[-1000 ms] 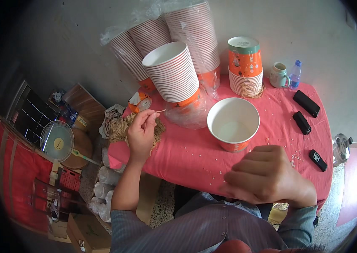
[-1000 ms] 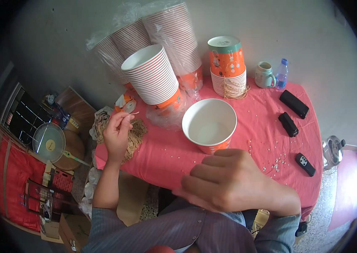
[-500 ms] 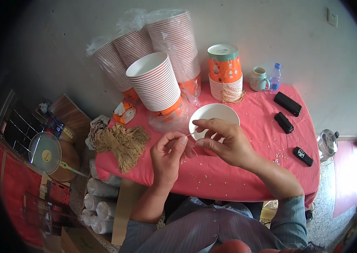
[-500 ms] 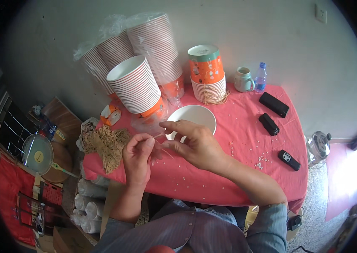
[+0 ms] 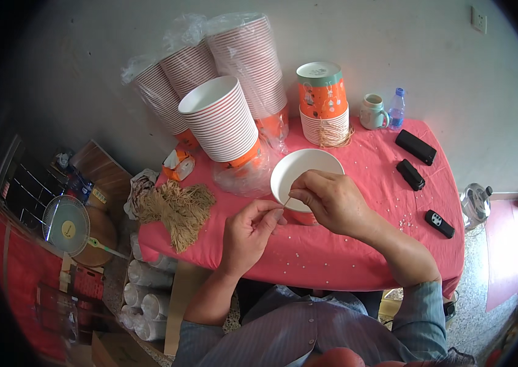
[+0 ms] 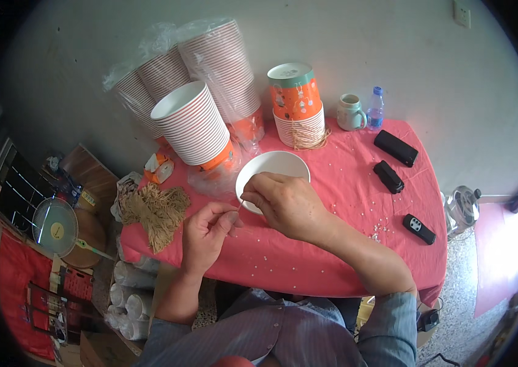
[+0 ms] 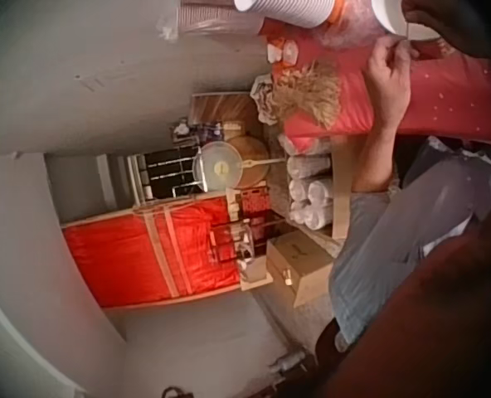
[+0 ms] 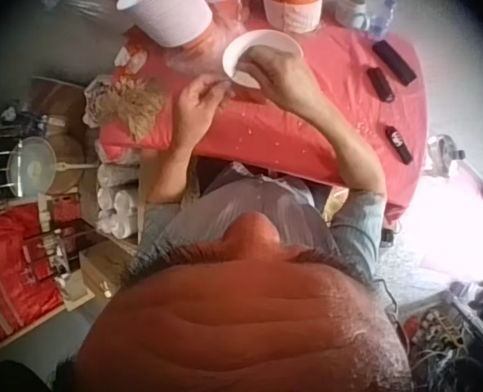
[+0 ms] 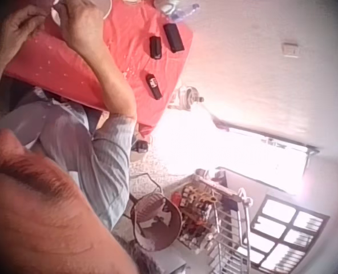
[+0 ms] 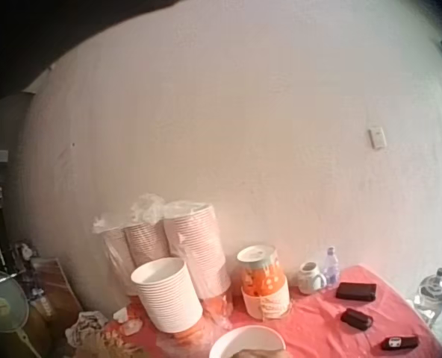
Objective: Tying rubber bands around paper bowls and organizing them.
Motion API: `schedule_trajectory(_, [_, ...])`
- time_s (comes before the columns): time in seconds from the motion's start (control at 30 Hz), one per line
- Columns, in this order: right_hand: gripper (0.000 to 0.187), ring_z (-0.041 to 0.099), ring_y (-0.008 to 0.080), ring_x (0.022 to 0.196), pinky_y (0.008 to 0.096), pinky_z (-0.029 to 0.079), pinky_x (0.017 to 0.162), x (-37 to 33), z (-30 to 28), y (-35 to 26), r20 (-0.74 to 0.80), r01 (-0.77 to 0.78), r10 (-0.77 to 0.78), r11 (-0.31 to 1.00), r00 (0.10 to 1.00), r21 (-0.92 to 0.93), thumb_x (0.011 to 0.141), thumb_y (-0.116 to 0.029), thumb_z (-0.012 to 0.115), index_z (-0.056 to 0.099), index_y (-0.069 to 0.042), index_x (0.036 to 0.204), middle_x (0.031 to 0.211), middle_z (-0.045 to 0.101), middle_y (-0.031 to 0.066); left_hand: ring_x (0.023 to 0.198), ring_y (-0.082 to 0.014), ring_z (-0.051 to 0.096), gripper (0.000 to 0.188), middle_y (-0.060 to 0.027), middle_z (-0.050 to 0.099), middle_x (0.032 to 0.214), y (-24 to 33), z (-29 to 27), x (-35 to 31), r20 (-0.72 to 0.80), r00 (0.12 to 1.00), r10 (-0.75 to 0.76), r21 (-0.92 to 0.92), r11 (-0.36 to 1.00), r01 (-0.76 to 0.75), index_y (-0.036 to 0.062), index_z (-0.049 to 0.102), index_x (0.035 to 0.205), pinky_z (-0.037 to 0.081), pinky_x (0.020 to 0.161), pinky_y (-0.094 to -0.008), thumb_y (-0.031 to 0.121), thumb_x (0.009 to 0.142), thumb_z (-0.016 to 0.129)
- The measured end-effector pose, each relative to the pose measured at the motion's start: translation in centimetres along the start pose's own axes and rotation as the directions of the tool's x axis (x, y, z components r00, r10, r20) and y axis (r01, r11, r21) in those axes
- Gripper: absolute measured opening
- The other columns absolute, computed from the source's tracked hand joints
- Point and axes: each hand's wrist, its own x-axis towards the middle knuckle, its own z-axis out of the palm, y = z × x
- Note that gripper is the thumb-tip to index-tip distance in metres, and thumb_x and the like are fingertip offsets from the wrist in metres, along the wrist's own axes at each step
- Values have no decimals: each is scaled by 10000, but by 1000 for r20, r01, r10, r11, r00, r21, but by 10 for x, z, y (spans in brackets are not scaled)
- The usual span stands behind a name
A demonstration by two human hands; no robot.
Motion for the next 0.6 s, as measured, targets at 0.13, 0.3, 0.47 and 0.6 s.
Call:
schedule_trajectory(0.13, [158, 739, 341, 772, 483, 560, 661, -1, 2, 4, 38, 77, -72, 979, 997, -190, 998, -203, 762, 679, -68, 1003, 861, 735, 120, 822, -139, 784, 146, -94, 805, 881, 7, 0, 0, 41, 999, 16, 133, 991, -22, -18, 749, 1180, 605, 728, -295, 71, 1072, 706])
schedule_trajectory(0.3, [232, 704, 370, 781, 495, 537, 650, 3, -1, 4, 128, 130, -101, 961, 987, -245, 993, -178, 776, 595, -45, 933, 897, 696, 134, 769, -140, 745, 130, -108, 785, 858, 3, -2, 0, 79, 997, 5, 253, 967, -25, -25, 750, 1141, 577, 690, -297, 65, 1051, 723])
schedule_trajectory(0.47, [268, 667, 385, 676, 498, 514, 596, 0, 1, 10, 117, 132, -104, 955, 988, -265, 1018, -204, 756, 597, -43, 874, 779, 666, 144, 777, -209, 793, 132, -157, 784, 862, 7, -8, 3, 73, 997, 8, 301, 953, -29, -16, 745, 1122, 592, 682, -345, 93, 1049, 735])
schedule_trajectory(0.6, [308, 639, 396, 616, 498, 504, 572, 1, 0, 8, 82, 127, -110, 964, 991, -235, 1031, -192, 741, 600, -40, 803, 699, 641, 150, 762, -220, 788, 123, -162, 776, 865, 10, -3, 1, 99, 994, 50, 313, 947, -78, -16, 730, 1105, 585, 667, -355, 87, 1040, 743])
